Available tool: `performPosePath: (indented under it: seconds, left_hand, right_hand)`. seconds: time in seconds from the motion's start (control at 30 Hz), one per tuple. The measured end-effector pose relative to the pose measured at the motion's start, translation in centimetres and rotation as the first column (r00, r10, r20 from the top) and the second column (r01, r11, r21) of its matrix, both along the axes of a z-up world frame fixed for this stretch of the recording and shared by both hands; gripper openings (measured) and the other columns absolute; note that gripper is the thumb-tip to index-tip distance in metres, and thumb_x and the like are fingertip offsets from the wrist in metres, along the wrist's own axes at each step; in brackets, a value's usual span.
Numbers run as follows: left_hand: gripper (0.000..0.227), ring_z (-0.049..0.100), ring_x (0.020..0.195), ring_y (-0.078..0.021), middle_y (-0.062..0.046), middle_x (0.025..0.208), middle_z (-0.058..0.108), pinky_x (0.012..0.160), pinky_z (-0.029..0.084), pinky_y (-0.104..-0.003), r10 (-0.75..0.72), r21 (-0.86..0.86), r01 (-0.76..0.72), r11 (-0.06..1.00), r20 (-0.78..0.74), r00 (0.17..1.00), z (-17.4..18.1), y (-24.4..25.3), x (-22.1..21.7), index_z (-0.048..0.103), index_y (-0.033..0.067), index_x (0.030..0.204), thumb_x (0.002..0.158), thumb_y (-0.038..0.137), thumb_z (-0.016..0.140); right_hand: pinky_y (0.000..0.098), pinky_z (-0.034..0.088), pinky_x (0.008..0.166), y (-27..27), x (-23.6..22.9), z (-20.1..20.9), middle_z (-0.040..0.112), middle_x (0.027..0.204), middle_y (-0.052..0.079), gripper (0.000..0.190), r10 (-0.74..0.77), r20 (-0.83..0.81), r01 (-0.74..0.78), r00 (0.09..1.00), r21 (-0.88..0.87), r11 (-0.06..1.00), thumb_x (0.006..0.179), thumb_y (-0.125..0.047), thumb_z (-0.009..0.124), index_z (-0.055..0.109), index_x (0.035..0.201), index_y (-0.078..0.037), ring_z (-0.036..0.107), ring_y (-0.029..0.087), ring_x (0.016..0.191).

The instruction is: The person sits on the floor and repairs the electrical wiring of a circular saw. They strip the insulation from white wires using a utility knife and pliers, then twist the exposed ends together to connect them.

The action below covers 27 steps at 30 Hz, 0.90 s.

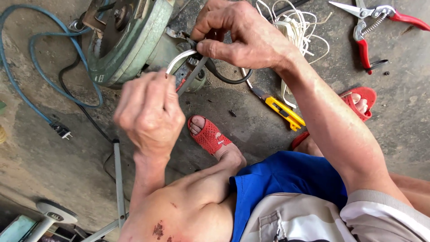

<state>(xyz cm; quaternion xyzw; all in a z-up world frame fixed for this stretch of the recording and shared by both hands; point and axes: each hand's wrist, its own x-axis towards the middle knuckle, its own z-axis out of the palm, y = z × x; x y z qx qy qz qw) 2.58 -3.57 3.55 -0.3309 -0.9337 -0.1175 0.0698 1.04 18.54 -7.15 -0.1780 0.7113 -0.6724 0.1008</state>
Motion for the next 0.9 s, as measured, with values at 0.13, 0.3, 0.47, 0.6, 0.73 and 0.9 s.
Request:
performPosePath:
  seconds: [0.13, 0.3, 0.47, 0.6, 0.73, 0.9]
  left_hand:
    - [0.023, 0.07, 0.081, -0.0334, -0.017, 0.101, 0.071, 0.076, 0.057, -0.045, 0.032, 0.105, -0.042, 0.994, 0.096, 0.995, 0.5, 0.5, 0.1, 0.067, -0.007, 0.115, 0.111, 0.015, 0.059]
    - [0.014, 0.075, 0.087, -0.0333, -0.018, 0.105, 0.076, 0.082, 0.06, -0.043, 0.005, 0.165, -0.027, 0.986, 0.136, 0.991, 1.3, 0.8, -0.6, 0.07, -0.0052, 0.114, 0.107, 0.006, 0.073]
    - [0.009, 0.073, 0.09, -0.0357, -0.021, 0.107, 0.071, 0.08, 0.06, -0.043, -0.048, 0.208, 0.007, 0.978, 0.192, 0.98, 2.2, 1.2, -1.1, 0.069, -0.008, 0.108, 0.108, 0.0, 0.065]
    - [0.018, 0.075, 0.092, -0.0368, -0.022, 0.108, 0.074, 0.082, 0.06, -0.044, -0.084, 0.133, 0.059, 0.989, 0.186, 0.979, 3.3, 1.0, -1.3, 0.069, -0.0101, 0.112, 0.113, 0.002, 0.056]
    - [0.015, 0.069, 0.081, -0.0308, -0.017, 0.098, 0.07, 0.073, 0.057, -0.041, -0.14, -0.012, 0.141, 0.99, 0.087, 0.986, 3.7, 1.0, -1.8, 0.068, -0.0064, 0.106, 0.113, 0.002, 0.057]
    - [0.028, 0.062, 0.077, -0.03, -0.014, 0.096, 0.061, 0.069, 0.051, -0.04, -0.126, -0.192, 0.147, 0.97, 0.119, 0.985, 3.5, 0.3, -1.7, 0.064, -0.0035, 0.107, 0.118, 0.012, 0.044]
  right_hand:
    - [0.0321, 0.048, 0.079, -0.5, 0.1, 0.5, 0.06, 0.107, 0.008, 0.017, -0.038, 0.03, 0.04, 0.999, -0.055, 0.998, 0.1, -0.006, 0.068, 0.063, 0.116, -0.003, 0.056, 0.02, 0.093]
    - [0.0465, 0.044, 0.098, -1.5, -0.5, 2.0, 0.055, 0.118, 0.019, 0.023, -0.08, -0.245, 0.054, 0.966, -0.108, 0.993, 0.11, -0.02, 0.067, 0.07, 0.122, 0.0, 0.057, 0.033, 0.11]
    - [0.0474, 0.041, 0.08, -2.1, -0.8, 2.4, 0.069, 0.104, 0.01, 0.039, -0.104, -0.553, 0.115, 0.826, -0.016, 0.993, 0.115, -0.029, 0.048, 0.074, 0.11, 0.001, 0.047, 0.034, 0.09]
    - [0.0492, 0.042, 0.081, -2.4, -0.5, 2.2, 0.069, 0.105, 0.008, 0.043, -0.087, -0.584, 0.131, 0.807, 0.033, 0.991, 0.115, -0.034, 0.046, 0.073, 0.117, -0.001, 0.048, 0.034, 0.092]
    - [0.0482, 0.039, 0.076, -2.9, -0.8, 2.5, 0.061, 0.092, 0.006, 0.044, -0.119, -0.627, 0.18, 0.77, 0.035, 0.983, 0.118, -0.029, 0.038, 0.072, 0.111, -0.003, 0.048, 0.034, 0.086]
    - [0.0455, 0.036, 0.075, -3.0, -0.6, 2.1, 0.059, 0.093, 0.006, 0.045, -0.1, -0.63, 0.173, 0.77, 0.056, 0.983, 0.118, -0.029, 0.035, 0.073, 0.121, -0.006, 0.047, 0.033, 0.085]
